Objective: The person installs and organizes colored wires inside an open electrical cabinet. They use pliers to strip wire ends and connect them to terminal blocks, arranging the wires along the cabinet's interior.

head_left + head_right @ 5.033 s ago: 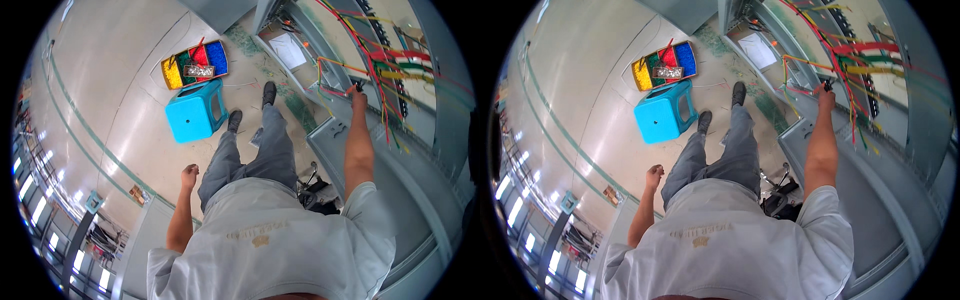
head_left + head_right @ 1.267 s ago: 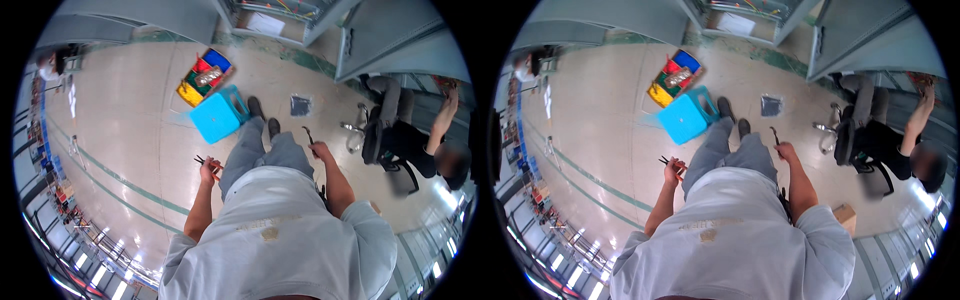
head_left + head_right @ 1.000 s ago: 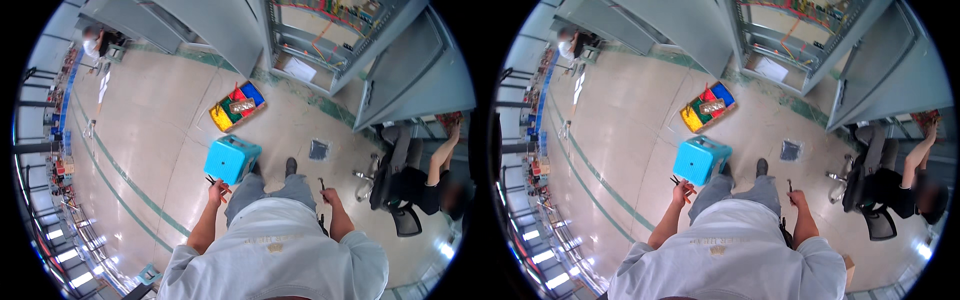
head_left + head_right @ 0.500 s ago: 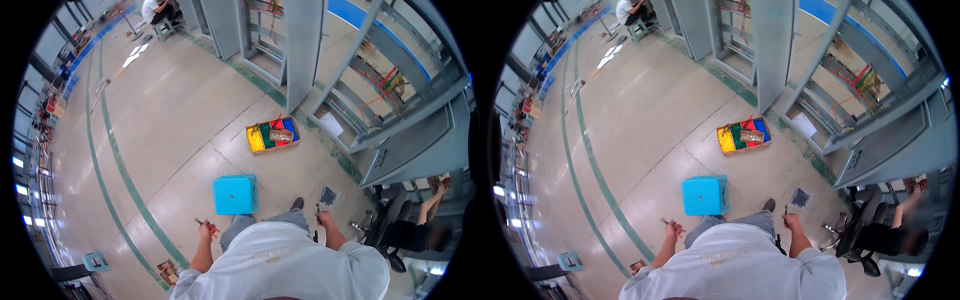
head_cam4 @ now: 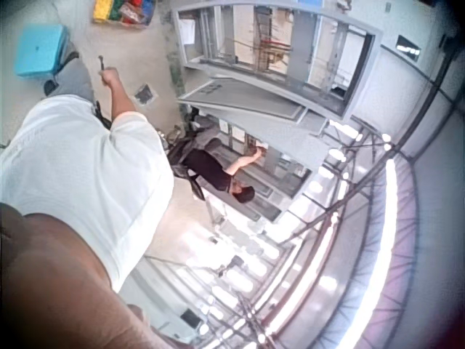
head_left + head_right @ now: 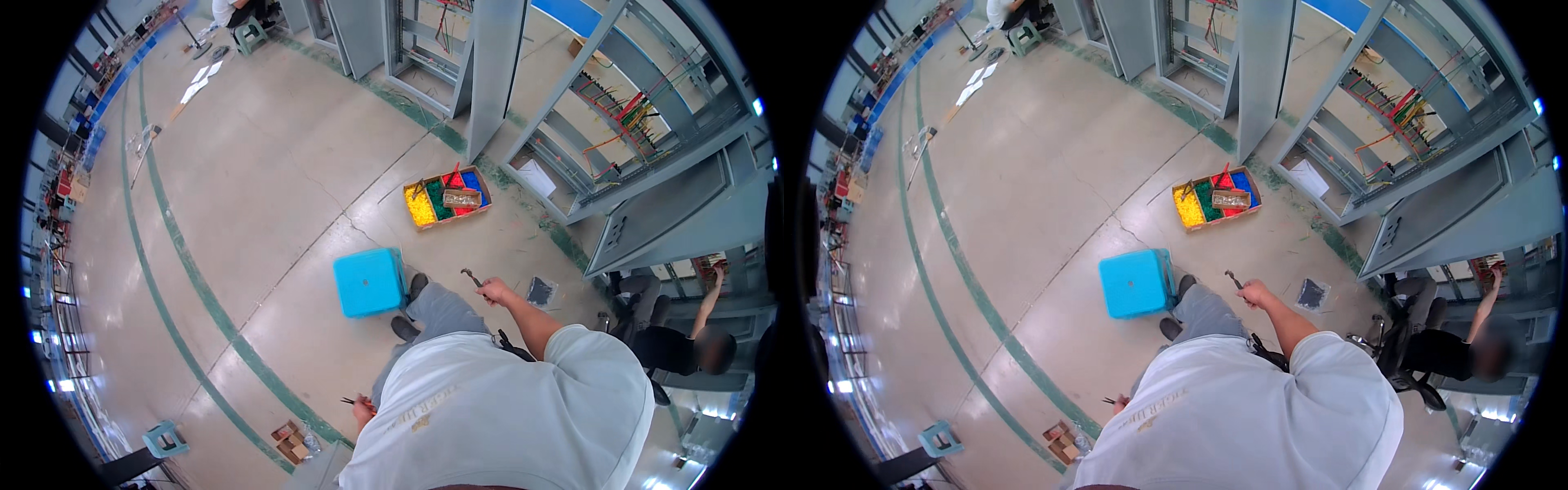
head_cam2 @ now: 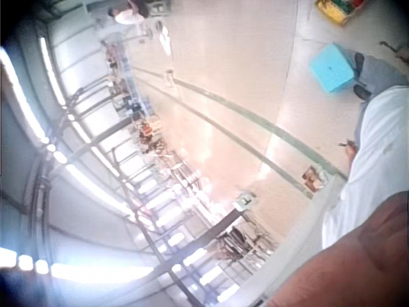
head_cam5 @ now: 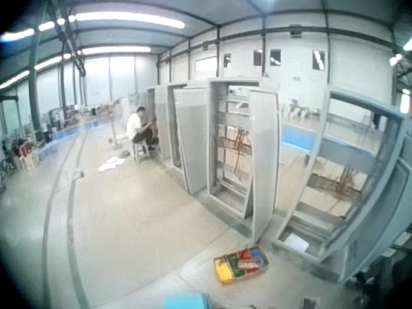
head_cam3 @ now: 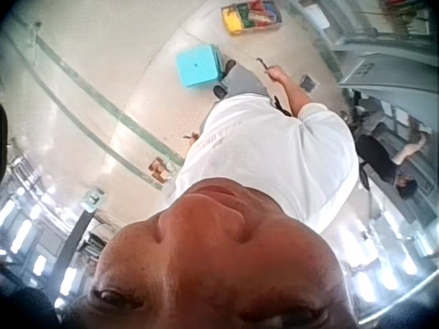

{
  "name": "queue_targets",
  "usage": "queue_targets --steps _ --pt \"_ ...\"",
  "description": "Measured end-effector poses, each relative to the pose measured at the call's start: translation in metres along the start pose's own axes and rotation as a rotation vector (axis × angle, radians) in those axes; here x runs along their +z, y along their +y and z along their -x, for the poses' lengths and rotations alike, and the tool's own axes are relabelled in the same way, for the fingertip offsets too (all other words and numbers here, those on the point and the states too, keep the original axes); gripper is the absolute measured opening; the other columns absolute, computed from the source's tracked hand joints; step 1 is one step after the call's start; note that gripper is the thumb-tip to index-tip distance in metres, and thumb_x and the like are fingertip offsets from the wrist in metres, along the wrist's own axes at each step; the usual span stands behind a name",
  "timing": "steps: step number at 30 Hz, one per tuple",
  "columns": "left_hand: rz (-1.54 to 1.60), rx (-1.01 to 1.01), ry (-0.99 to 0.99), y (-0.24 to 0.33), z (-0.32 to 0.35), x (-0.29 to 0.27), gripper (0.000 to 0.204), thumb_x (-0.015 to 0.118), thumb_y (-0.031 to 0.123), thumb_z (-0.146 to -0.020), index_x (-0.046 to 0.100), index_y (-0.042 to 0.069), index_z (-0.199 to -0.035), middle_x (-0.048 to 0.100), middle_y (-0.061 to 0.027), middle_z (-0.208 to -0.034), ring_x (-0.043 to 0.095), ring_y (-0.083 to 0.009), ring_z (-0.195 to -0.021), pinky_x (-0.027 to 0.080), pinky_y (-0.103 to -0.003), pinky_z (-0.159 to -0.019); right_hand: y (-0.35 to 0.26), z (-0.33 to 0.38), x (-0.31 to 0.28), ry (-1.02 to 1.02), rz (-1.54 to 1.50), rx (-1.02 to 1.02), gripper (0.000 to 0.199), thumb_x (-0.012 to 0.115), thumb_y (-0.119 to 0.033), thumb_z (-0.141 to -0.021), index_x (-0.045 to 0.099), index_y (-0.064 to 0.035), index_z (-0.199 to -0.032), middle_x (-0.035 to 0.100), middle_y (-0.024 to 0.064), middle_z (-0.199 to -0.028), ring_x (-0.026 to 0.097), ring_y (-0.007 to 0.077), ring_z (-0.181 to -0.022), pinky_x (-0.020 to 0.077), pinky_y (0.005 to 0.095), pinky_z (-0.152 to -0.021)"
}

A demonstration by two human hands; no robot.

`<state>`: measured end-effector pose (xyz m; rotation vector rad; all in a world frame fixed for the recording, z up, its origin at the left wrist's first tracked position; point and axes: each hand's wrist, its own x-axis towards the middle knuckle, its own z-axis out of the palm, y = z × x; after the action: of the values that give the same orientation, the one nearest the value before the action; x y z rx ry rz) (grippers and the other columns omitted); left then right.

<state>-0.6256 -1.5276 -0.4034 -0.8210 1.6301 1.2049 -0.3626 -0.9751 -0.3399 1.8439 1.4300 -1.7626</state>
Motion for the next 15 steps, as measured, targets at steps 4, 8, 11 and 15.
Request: queue_targets --steps 4,8,11,15 --pt "-0.061 -0.004 0.079 0.006 -0.013 0.027 0.031 0.054 0.033 -0.101 0.052 0.004 -0.092 0.058 -0.0098 -0.066 0.061 -0.0257 -0.058 0.052 -0.040 -0.053 -0.002 -0.021 0.006 0.036 0.021 0.068 0.025 0.076 -0.023 -0.087 0.060 -0.0048 -0.080 0.056 0.0064 -0.060 0.054 0.0178 -0.046 0.0456 0.0354 -0.041" --pt "-0.060 0.046 0.144 0.079 -0.021 0.035 0.031 0.054 0.034 -0.102 0.053 0.005 -0.092 0.059 -0.0096 -0.067 0.061 -0.0254 -0.058 0.052 -0.040 -0.053 0.003 -0.044 0.010 0.061 0.064 0.174 0.026 0.076 -0.023 -0.086 0.062 -0.0026 -0.077 0.060 0.0095 -0.062 0.057 0.0199 -0.048 0.0481 0.0379 -0.042" --pt "-0.081 0.001 0.014 0.177 -0.013 0.049 0.031 0.053 0.036 -0.103 0.055 0.007 -0.094 0.063 -0.0086 -0.073 0.063 -0.0250 -0.062 0.053 -0.040 -0.059 -0.004 -0.086 0.009 0.074 0.086 0.314 0.028 0.076 -0.023 -0.084 0.062 -0.0010 -0.072 0.061 0.0109 -0.063 0.059 0.0209 -0.049 0.0502 0.0389 -0.044" --pt "0.004 0.189 0.010 0.303 0.008 0.105 0.033 0.054 0.035 -0.103 0.056 0.002 -0.099 0.067 -0.0081 -0.079 0.067 -0.0237 -0.078 0.054 -0.039 -0.070 -0.071 -0.142 0.001 0.058 0.143 0.288 0.021 0.070 -0.020 -0.080 0.068 -0.0006 -0.072 0.066 0.0124 -0.064 0.065 0.0223 -0.053 0.0554 0.0382 -0.050"
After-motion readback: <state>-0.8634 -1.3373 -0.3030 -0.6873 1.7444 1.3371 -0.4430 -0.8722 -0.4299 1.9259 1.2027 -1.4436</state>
